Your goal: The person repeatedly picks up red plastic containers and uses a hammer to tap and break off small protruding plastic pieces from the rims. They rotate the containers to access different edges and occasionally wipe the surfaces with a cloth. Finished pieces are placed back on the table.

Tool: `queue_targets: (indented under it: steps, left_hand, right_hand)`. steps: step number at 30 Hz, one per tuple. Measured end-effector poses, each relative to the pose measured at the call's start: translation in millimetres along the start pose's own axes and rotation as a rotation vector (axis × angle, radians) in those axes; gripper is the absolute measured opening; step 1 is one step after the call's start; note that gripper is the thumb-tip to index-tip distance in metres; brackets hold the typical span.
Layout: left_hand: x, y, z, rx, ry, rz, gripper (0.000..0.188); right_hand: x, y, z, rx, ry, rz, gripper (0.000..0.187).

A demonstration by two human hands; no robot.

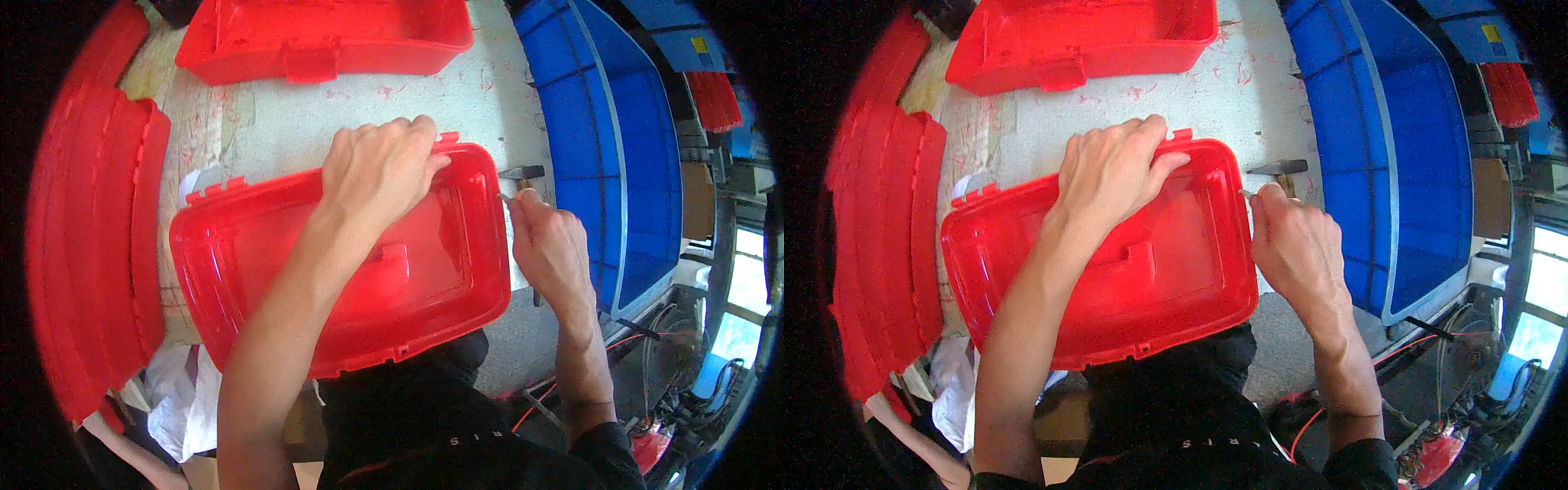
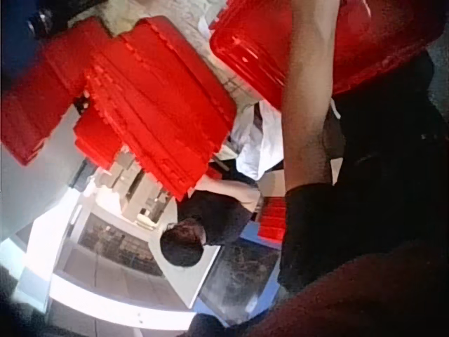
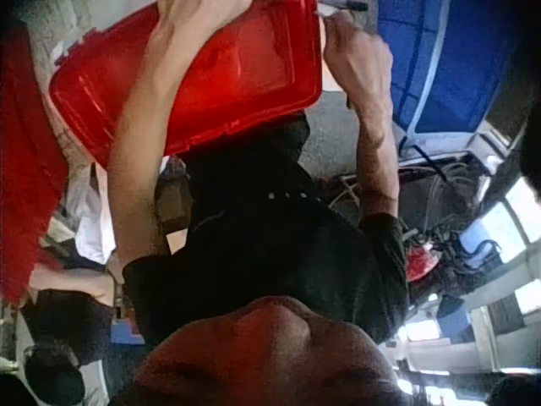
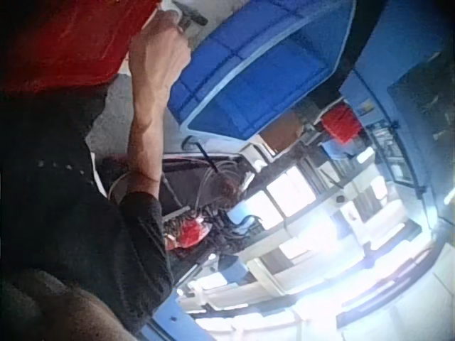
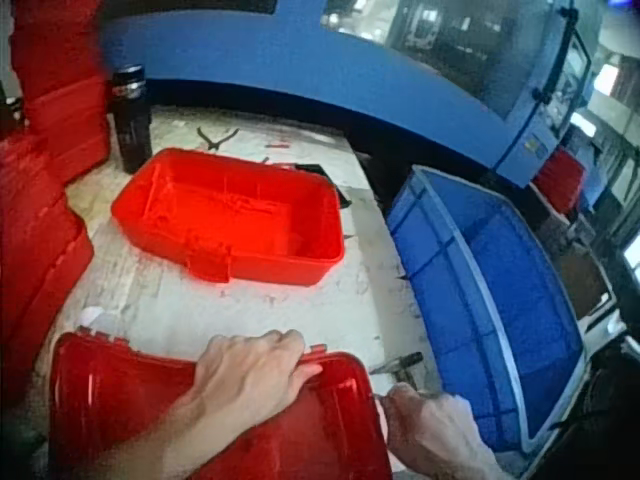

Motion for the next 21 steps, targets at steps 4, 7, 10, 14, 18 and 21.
queue_targets:
  steps: [4, 7, 10, 14, 18, 21]
  left_hand:
    - [-0.5, -4.4, 3.4, 0.007, -0.002, -0.009, 0.026]
    - [-0.3, -4.8, 4.7, 0.015, 0.009, 0.004, 0.026]
    - [0.4, -5.0, 5.9, 0.008, 0.007, 0.005, 0.028]
    - [0.1, -5.4, 5.3, 0.015, 0.008, 0.012, 0.028]
    - [0.4, -5.2, 4.4, 0.027, -0.038, -0.002, 0.028]
    - [0.3, -2.6, 4.0, 0.027, -0.070, -0.009, 0.029]
  right_hand:
    - [-12.0, -7.1, -0.1, -0.080, -0.029, 0.027, 0.021]
    - [-29.8, -10.5, 0.6, -0.102, -0.048, 0.055, 0.021]
    - [-47.8, -10.6, 2.7, -0.107, -0.049, 0.053, 0.021]
    - [-70.2, -10.5, 4.1, -0.118, -0.039, 0.021, 0.018]
    - [-97.5, -15.9, 0.2, -0.086, -0.117, 0.026, 0.016]
    - [-110.7, -13.9, -6.2, -0.036, -0.224, 0.084, 0.016]
Point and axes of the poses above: each hand's wrist, its own x-axis towards the middle knuckle, its own z-axis out of the palm, y = z × x, the point moved 3 cm from there along x, towards the middle knuckle, and after that the axes turned 11 degrees about -z, right-handed, at the moved point
